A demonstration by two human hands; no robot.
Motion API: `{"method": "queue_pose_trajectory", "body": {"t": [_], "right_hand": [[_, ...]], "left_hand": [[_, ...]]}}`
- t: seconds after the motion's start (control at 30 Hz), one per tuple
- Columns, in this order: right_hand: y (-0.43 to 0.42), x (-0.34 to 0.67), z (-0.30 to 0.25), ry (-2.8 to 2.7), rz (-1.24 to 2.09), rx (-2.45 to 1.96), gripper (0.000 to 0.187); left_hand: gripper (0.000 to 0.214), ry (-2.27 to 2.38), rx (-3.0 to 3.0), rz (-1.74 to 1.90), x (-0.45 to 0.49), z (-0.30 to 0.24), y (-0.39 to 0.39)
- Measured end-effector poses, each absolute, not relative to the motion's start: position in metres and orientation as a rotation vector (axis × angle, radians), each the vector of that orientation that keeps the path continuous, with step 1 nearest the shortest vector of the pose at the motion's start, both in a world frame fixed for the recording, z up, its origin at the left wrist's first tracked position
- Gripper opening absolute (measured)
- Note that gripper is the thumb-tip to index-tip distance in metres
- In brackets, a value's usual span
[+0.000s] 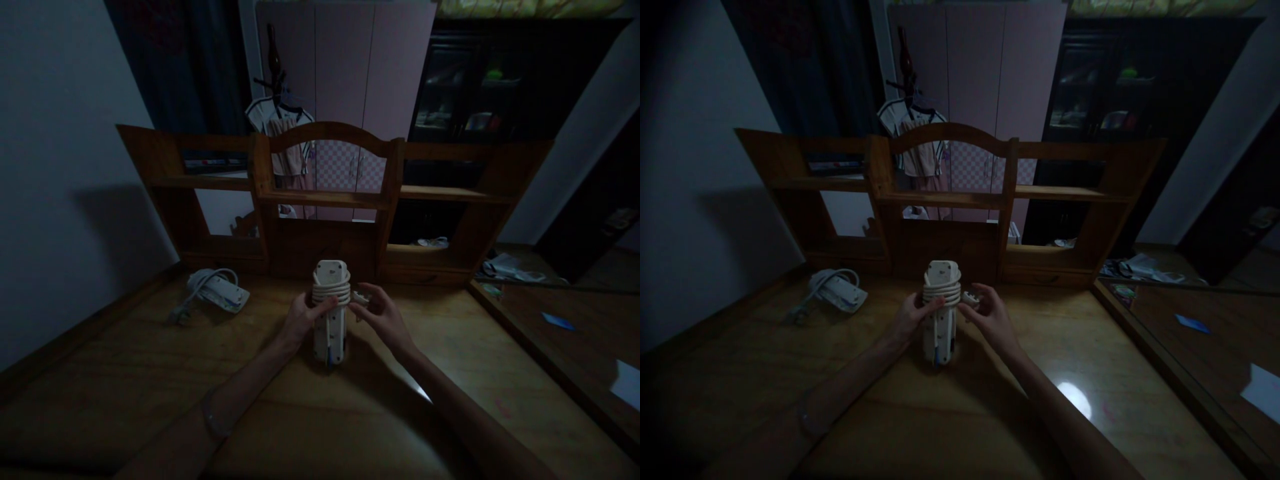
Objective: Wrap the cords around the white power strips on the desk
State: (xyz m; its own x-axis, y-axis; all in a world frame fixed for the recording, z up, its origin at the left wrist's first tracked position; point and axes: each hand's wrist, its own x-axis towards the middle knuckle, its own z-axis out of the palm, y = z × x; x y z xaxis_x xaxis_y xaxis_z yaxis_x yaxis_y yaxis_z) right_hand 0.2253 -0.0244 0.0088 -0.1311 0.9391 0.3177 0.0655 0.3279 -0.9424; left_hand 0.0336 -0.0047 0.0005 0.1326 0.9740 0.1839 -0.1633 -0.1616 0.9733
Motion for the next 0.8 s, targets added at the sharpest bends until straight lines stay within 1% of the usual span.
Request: {"method": "queue_pose_trajectory", "body": {"t": [0.1,0.13,0.27,0.4,0.5,0.63,0.8], "right_hand": [[-0.023,0.217,0.003,-1.444,1.139,-0.937,0.036],[-0.024,0.214,0.002,-1.443,1.157,-0.924,0.036],[-0.030,0.206,0.000,-1.379,1.194,-0.890,0.050],[-0.035,0.202,0.002,-1.312,1.200,-0.829,0.049],[-0.035,0.202,0.005,-1.261,1.172,-0.849,0.048],[-0.034,0.205,0.008,-1.254,1.180,-0.861,0.045],[-0.036,0.210,0.010,-1.272,1.166,-0.872,0.038]], "left_hand": [[0.052,0.962,1.328,1.379,0.033,0.002,-0.005],[0.052,0.985,1.344,1.406,0.034,0.003,-0.006],[0.057,1.072,1.474,1.477,0.042,0.003,-0.013],[0.061,1.087,1.459,1.465,0.053,-0.003,-0.020],[0.059,1.073,1.479,1.471,0.056,-0.007,-0.021],[0.049,1.066,1.564,1.424,0.054,-0.003,-0.025],[0.049,0.984,1.531,1.396,0.052,0.001,-0.027]]}}
